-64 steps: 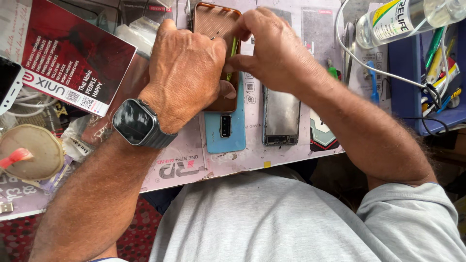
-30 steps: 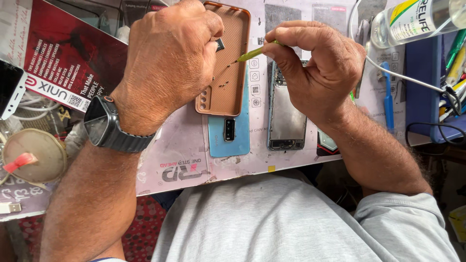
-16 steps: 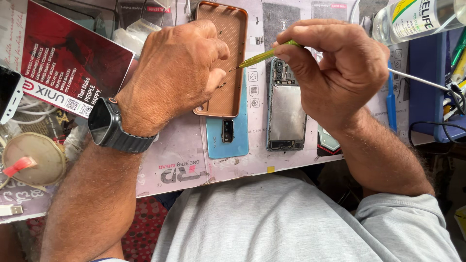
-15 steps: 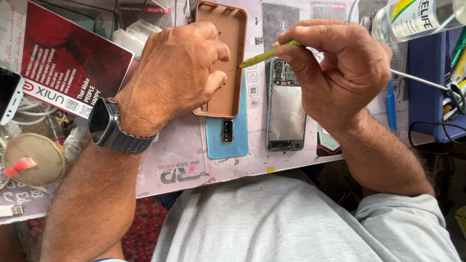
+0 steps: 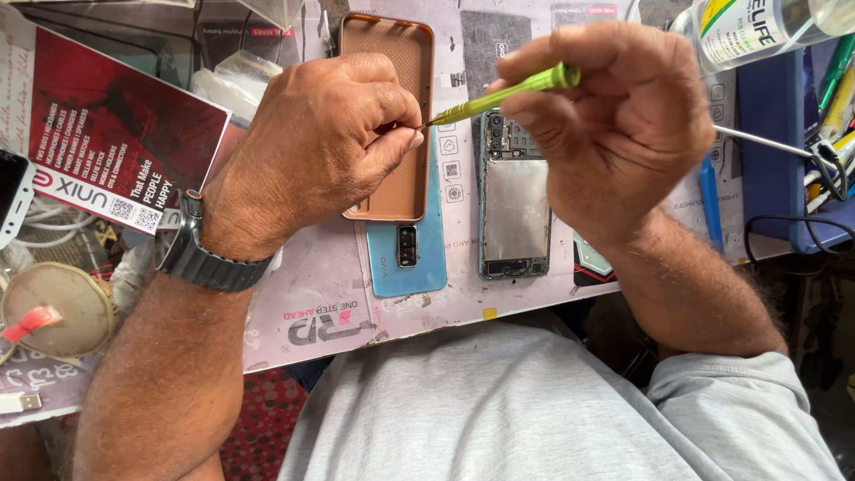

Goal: The person uses a green screwdriver to remove screws from the internal frame of a disassembled smartphone. They then pick up the phone, rotate it to inspect the edges and screen, and place it back on the workbench. The person continues to use the screwdriver to remove additional screws from the phone's internal components.

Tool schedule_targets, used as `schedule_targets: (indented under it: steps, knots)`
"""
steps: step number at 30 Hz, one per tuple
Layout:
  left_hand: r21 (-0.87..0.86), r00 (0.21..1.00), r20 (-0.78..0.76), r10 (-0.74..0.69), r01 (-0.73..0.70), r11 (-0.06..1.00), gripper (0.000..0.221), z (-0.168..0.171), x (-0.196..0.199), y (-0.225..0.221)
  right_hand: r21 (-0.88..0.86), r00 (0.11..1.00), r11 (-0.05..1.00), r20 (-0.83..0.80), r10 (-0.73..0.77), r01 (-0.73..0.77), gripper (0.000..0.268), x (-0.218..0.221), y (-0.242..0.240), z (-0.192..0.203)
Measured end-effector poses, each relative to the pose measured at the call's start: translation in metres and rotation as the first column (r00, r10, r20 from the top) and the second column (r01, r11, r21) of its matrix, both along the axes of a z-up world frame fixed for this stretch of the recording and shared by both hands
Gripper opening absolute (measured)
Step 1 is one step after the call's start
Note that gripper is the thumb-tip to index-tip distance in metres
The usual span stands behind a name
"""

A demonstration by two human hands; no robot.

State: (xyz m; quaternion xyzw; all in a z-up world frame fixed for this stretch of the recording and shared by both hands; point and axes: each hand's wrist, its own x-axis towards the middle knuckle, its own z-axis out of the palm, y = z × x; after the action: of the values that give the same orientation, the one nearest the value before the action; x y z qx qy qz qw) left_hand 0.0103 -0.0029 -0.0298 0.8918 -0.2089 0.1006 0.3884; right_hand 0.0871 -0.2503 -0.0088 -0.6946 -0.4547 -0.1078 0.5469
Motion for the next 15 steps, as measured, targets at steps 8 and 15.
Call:
schedule_targets:
  steps: [8, 15]
  knots:
    - [-0.03, 0.981, 0.193, -0.014, 0.02, 0.999, 0.013, 0.003, 0.001, -0.002, 0.172, 0.989, 0.985, -0.147, 0.024, 0.002, 0.039, -0.001, -0.003, -0.002]
    - [-0.09, 0.958, 0.286, -0.035, 0.064, 0.994, 0.02, 0.008, -0.005, -0.009, 0.135, 0.999, 0.991, 0.03, -0.027, 0.022, 0.041, -0.016, -0.017, 0.009]
